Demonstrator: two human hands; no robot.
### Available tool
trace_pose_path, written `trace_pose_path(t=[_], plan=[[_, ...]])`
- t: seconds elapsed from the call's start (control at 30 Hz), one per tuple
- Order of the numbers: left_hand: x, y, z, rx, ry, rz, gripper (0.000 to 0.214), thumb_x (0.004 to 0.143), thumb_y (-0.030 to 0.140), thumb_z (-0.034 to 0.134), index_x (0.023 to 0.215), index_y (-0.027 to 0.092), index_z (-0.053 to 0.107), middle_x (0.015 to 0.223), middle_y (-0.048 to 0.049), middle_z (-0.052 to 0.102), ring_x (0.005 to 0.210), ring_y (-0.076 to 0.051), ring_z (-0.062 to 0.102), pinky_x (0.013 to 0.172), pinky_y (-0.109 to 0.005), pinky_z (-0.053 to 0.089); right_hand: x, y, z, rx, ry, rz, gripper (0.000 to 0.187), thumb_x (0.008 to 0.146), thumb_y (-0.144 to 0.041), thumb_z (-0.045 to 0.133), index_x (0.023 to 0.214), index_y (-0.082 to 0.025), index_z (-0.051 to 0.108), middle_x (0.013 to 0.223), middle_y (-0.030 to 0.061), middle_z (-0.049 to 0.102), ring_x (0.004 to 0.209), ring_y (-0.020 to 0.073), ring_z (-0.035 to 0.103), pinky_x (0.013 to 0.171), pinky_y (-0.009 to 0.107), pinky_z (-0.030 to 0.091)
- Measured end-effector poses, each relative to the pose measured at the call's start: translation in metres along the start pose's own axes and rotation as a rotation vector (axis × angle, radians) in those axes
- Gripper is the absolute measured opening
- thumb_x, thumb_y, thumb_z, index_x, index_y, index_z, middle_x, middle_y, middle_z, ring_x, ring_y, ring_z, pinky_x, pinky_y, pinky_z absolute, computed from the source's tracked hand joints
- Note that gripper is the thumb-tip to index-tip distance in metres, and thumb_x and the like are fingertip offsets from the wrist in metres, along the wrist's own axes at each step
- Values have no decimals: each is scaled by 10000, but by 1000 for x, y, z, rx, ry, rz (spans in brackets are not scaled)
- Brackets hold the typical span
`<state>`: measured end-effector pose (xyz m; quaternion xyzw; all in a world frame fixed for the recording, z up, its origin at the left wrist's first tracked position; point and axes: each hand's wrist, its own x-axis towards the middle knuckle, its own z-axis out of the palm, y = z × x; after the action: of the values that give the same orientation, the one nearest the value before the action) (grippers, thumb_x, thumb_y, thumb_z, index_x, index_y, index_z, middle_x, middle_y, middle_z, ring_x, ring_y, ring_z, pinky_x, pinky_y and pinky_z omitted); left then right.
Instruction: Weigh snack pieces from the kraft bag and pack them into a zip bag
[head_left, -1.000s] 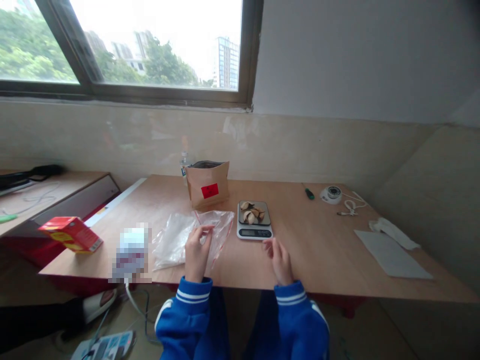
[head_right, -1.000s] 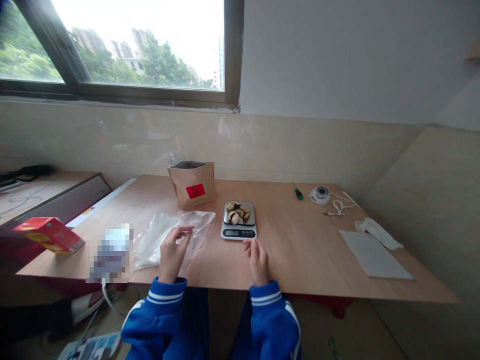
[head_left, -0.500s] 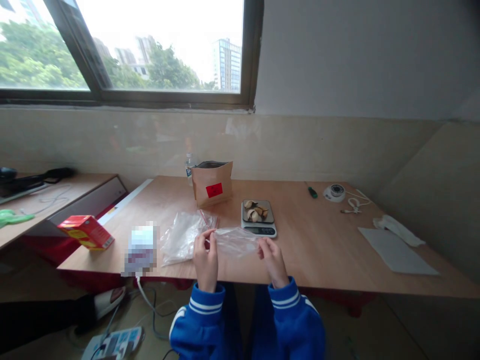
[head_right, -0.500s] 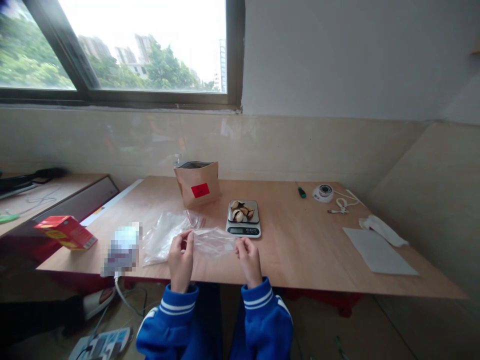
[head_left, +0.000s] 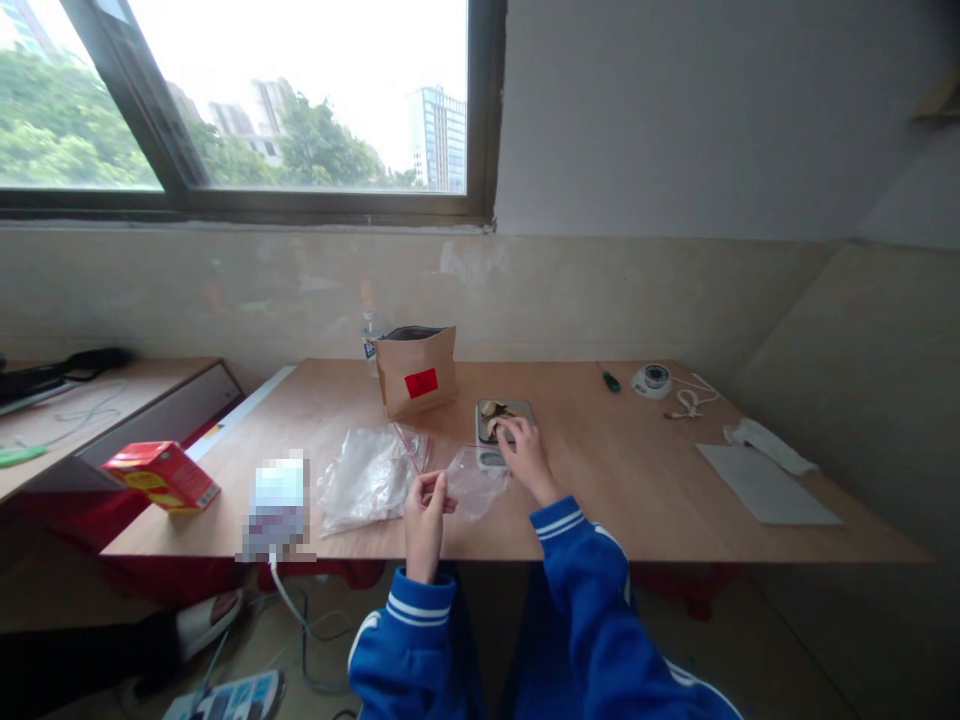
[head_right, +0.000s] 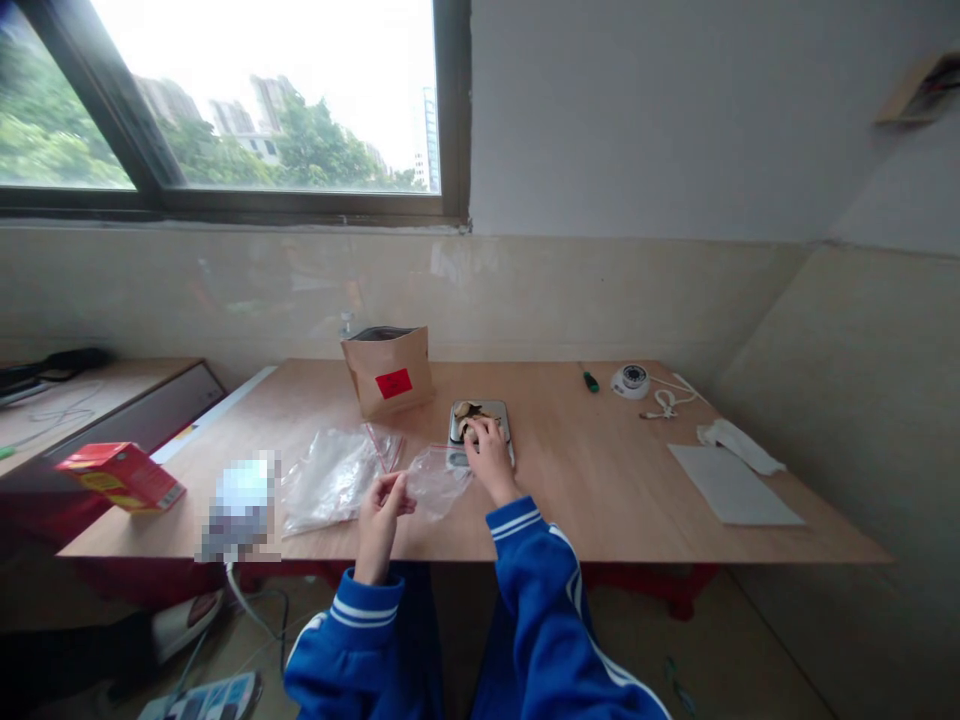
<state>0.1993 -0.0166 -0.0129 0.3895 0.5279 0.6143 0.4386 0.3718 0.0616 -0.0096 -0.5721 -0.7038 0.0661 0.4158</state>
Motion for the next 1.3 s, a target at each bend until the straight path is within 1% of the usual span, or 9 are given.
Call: trace_pose_path(t=[0.13, 0.27, 0.47, 0.63, 0.77, 0.93, 1.03, 1.17, 1.3], plan=[[4, -3, -9, 149, 61, 111, 377, 704, 523, 621, 787, 155, 617, 740, -30, 593, 710, -173, 584, 669, -315, 479, 11, -3, 9, -256, -98, -27, 332, 803, -182, 564, 1133, -186, 604, 1088, 131, 549, 1021, 277, 505, 873, 407, 449], [7, -7, -19, 242, 123, 245, 308, 737, 483, 613, 740, 176, 607, 953, -74, 602, 964, -227, 568, 865, -371, 440, 5, -3, 12, -278, -59, -36, 318, 781, -144, 586, 1093, -201, 613, 1072, 121, 532, 1010, 271, 505, 861, 399, 455], [6, -3, -19, 75, 57, 182, 261, 825, 452, 541, 859, 193, 538, 1128, -101, 638, 1124, -231, 540, 1000, -413, 353, -3, 0, 8, -26, 75, 8, 277, 806, -365, 606, 1042, -229, 655, 960, 82, 585, 961, 266, 540, 857, 416, 450], [1, -3, -8, -51, 128, 74, 312, 857, 485, 489, 956, 189, 503, 1142, -118, 623, 1072, -215, 572, 928, -375, 430, -24, -17, -10, 404, 270, 283, 467, 797, -566, 544, 971, -152, 671, 918, 98, 632, 813, 214, 585, 760, 357, 477], [1, -12, 1, -97, 133, 22, 327, 861, 473, 494, 1010, 182, 503, 1168, -117, 608, 1090, -202, 564, 926, -344, 438, -42, -47, -26, 602, 527, 437, 516, 852, -557, 470, 1106, -129, 609, 955, 113, 643, 821, 203, 593, 709, 321, 478], [-2, -14, 14, -313, 187, -79, 218, 878, 379, 496, 975, 184, 483, 1226, -122, 598, 1069, -192, 597, 925, -361, 459, -52, -69, -28, 401, 285, 232, 490, 799, -547, 571, 1152, -211, 615, 1099, 108, 505, 928, 214, 544, 765, 347, 492], [-6, -12, 21, -441, 251, -109, 152, 879, 327, 498, 937, 196, 449, 1257, -120, 586, 1093, -185, 594, 954, -378, 450, -47, -57, -21, 358, 358, 230, 487, 865, -514, 480, 1251, -223, 537, 1191, 125, 416, 978, 216, 521, 794, 372, 496], [-9, -10, 25, -522, 252, -147, 121, 891, 316, 471, 929, 211, 425, 1211, -112, 612, 1094, -174, 599, 952, -363, 459, -19, -18, -12, 201, 377, 133, 378, 899, -412, 423, 1175, -207, 582, 1221, 129, 408, 1154, 254, 441, 929, 429, 428], [-8, -6, 23, -521, 278, -208, 126, 887, 322, 477, 916, 220, 409, 1110, -92, 639, 1026, -168, 627, 888, -331, 501, 17, 20, 0, -56, 185, 66, 319, 840, -302, 497, 1108, -184, 622, 1218, 142, 502, 1172, 289, 423, 979, 478, 344]])
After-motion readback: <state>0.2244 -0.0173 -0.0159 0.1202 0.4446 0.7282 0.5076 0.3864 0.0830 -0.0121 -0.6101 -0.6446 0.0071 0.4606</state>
